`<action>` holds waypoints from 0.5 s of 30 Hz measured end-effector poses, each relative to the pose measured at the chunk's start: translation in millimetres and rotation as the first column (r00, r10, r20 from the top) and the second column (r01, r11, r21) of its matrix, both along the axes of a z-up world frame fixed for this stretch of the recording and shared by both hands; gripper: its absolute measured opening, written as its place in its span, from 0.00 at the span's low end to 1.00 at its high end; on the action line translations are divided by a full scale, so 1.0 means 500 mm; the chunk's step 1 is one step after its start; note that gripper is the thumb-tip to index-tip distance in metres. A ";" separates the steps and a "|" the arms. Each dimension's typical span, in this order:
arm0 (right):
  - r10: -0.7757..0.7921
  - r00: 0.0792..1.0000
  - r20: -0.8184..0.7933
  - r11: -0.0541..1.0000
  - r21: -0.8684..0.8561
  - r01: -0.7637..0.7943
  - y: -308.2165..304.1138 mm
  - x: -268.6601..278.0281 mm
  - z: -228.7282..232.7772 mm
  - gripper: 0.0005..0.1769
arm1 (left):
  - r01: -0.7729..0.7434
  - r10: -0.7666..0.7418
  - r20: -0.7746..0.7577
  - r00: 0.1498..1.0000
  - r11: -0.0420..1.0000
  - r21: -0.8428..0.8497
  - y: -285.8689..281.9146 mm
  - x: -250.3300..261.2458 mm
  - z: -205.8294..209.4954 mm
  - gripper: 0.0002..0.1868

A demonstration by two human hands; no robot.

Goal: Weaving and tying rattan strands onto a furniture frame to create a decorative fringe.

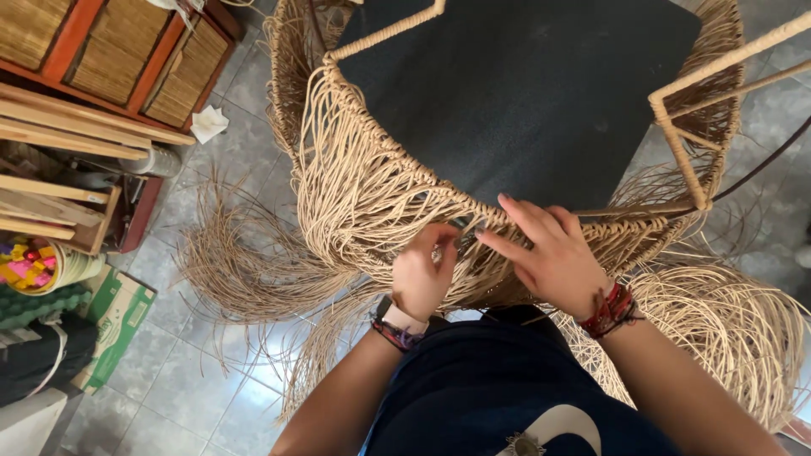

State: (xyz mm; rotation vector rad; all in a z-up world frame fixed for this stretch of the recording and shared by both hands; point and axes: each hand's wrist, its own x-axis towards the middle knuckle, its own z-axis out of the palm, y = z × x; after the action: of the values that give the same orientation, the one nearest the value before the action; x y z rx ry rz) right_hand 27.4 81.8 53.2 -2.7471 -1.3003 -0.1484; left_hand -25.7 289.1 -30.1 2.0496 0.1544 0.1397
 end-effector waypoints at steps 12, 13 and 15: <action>-0.095 0.994 -0.048 0.947 0.303 0.105 -0.089 -0.016 -0.008 0.23 | 0.207 -0.475 0.342 0.811 0.779 0.591 0.049 0.145 0.157 0.08; -0.102 0.994 -0.048 0.945 0.307 0.112 -0.094 -0.016 -0.010 0.23 | 0.212 -0.482 0.340 0.807 0.775 0.595 0.054 0.163 0.153 0.08; -0.163 0.986 -0.041 0.917 0.362 0.167 -0.106 -0.021 -0.015 0.20 | 0.398 -0.619 0.315 0.719 0.739 0.544 0.060 0.198 0.144 0.07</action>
State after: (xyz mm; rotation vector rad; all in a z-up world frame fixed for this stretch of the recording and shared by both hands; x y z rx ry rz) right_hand 16.8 28.6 45.9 -2.5257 -0.9227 -0.3504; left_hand 73.1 319.0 42.1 2.3505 -0.8560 0.3468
